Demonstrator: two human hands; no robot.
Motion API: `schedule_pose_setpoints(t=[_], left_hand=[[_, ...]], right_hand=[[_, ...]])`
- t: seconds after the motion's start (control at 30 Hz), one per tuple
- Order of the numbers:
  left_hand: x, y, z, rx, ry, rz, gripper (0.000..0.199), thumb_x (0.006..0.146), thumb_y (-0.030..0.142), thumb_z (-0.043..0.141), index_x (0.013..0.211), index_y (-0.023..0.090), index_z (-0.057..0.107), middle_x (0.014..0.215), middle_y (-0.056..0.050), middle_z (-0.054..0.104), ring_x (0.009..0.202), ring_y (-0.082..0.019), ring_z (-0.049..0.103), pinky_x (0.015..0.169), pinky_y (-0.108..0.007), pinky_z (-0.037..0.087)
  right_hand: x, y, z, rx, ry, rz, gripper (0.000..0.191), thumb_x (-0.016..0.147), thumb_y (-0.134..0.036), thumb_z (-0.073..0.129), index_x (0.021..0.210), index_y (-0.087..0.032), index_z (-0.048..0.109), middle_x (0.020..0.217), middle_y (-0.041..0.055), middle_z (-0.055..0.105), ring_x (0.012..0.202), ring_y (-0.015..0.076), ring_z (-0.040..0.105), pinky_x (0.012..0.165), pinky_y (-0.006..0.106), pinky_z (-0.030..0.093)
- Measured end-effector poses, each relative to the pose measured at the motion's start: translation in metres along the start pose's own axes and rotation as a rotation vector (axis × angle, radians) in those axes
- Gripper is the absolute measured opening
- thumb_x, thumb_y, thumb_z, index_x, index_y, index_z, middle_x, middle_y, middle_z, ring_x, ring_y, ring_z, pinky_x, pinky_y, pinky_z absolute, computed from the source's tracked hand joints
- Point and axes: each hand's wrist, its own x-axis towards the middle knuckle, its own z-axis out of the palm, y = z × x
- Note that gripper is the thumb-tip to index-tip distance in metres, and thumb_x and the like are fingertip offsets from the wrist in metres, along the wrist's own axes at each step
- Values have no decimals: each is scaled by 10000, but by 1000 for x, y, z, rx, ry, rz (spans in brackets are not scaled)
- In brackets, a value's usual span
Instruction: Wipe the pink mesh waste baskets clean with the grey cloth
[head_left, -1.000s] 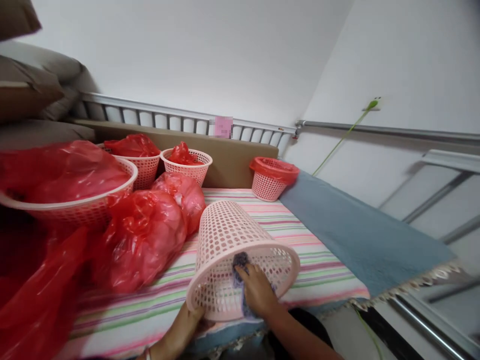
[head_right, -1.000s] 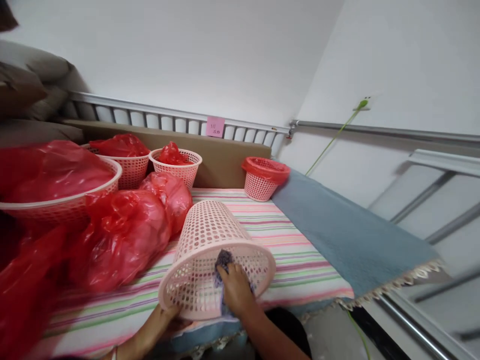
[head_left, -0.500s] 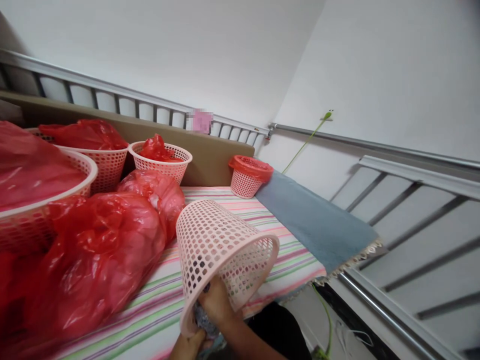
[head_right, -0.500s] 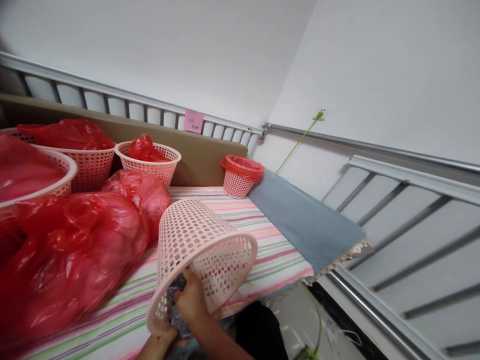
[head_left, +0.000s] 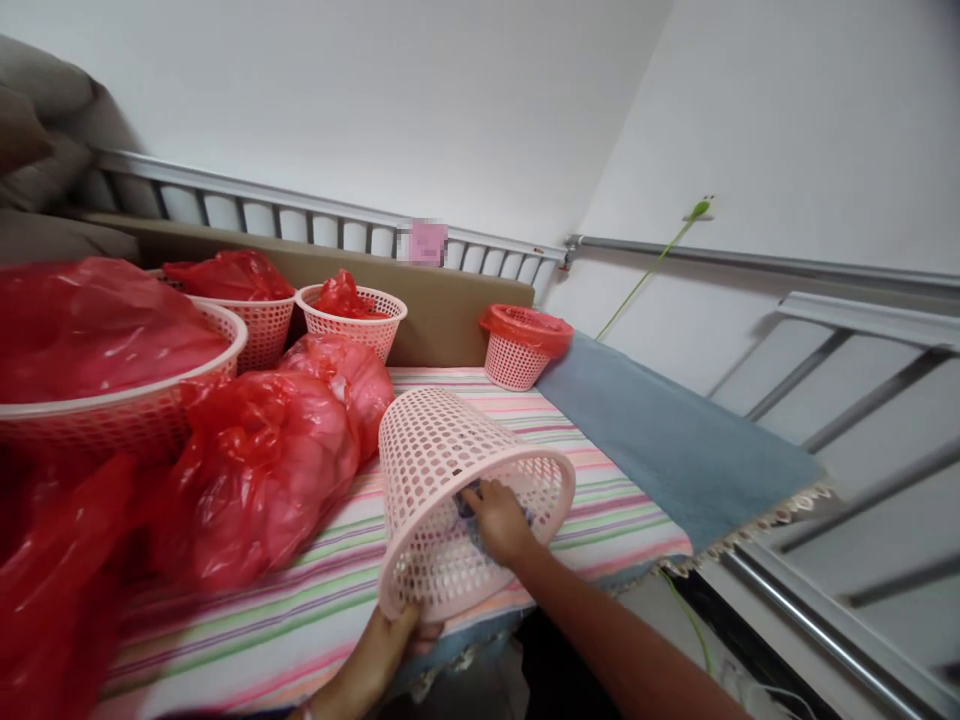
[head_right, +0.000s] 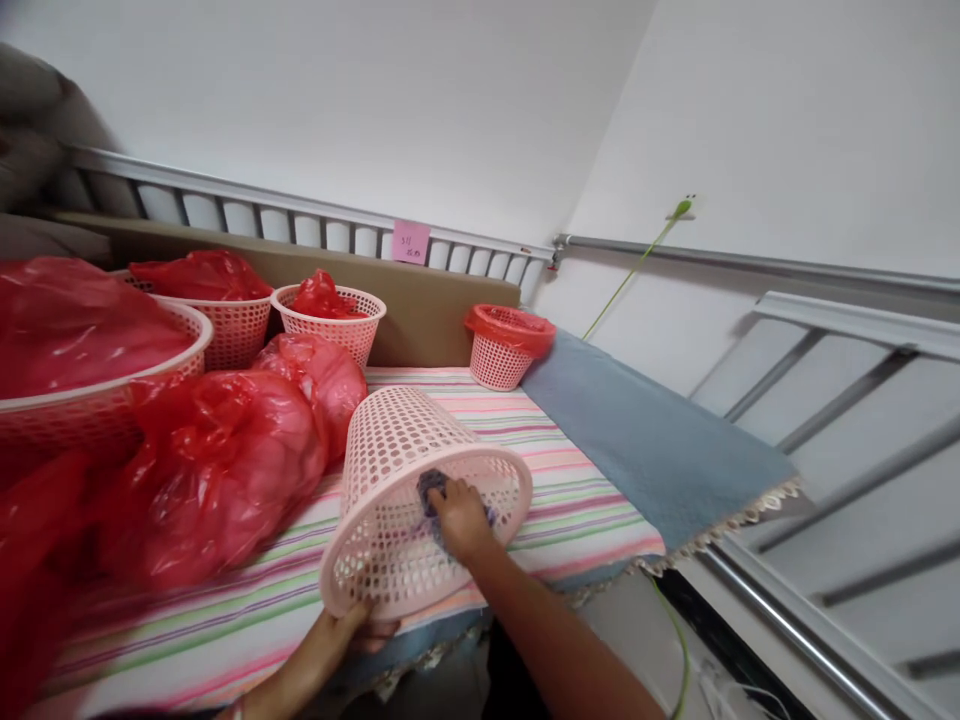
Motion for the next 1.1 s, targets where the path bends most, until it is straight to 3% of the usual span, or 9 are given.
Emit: schedule_pose_setpoints(t=[0.07,0.17,0.33,0.5,0.63,0.73,0.87,0.93,1.1], left_hand=[[5,-4,11,-56,-12,6,689,692,637,596,1120,112,470,953,-155,729,848,-271,700,746,-371,550],[11,-9,18,-83,-31,5,655,742,580,587,1180,122,420,1051,-156,700,879,-275,695,766,-392,554],[15,-15,9,-85,-6,-99,866,618,589,689,1264,138,331,1152,-168,648,845,-278,699,740,-387,558],[10,10,-13,212,32,-81,656,655,632,621,1057,116,574,805,-118,744,730,-284,702,593,-324,534],[0,26,-25,240,78,-76,855,628,705,587,1230,105,488,693,-110,753,553,-249,686,476,-292,492],[-8,23,-18,112,52,-123,970,577,707,633,1234,19,448,802,-198,753,664,-283,711,561,-334,545],[-4,8,3,-56,36,-103,893,604,644,673,1191,12,443,920,-230,735,836,-314,708,738,-384,567],[2,0,12,-82,53,-95,914,591,649,677,1213,32,417,851,-197,749,798,-318,713,724,-400,571],[12,-18,15,-105,74,-79,969,590,591,699,1312,62,330,920,-157,729,725,-277,709,672,-381,578]], right_hand=[[-2,1,5,22,29,136,385,775,-94,420,1112,-163,592,1012,152,582,968,279,490,834,407,343],[-8,-32,22,93,57,303,429,742,-80,424,1142,-131,572,953,144,608,908,263,539,793,372,384],[-12,-88,35,285,59,308,433,700,-121,503,1106,-238,595,930,33,648,864,189,588,762,270,422],[-24,-77,30,243,83,155,443,695,-131,533,1108,-278,599,998,56,591,958,237,527,829,330,393],[-23,-67,27,105,27,-22,357,767,-180,518,1107,-266,588,999,71,570,952,241,493,824,352,375],[-13,-43,17,85,-14,-85,224,821,-210,491,994,-242,629,973,73,585,960,232,481,852,358,350],[-9,-1,6,81,11,63,260,828,-149,451,1023,-178,620,1016,134,581,989,257,475,883,396,330],[-14,0,8,84,35,206,345,791,-86,435,1094,-147,590,1023,160,578,983,268,491,862,405,351],[-26,-66,30,214,53,406,413,724,-101,483,1108,-212,584,936,64,633,866,199,579,766,298,432]])
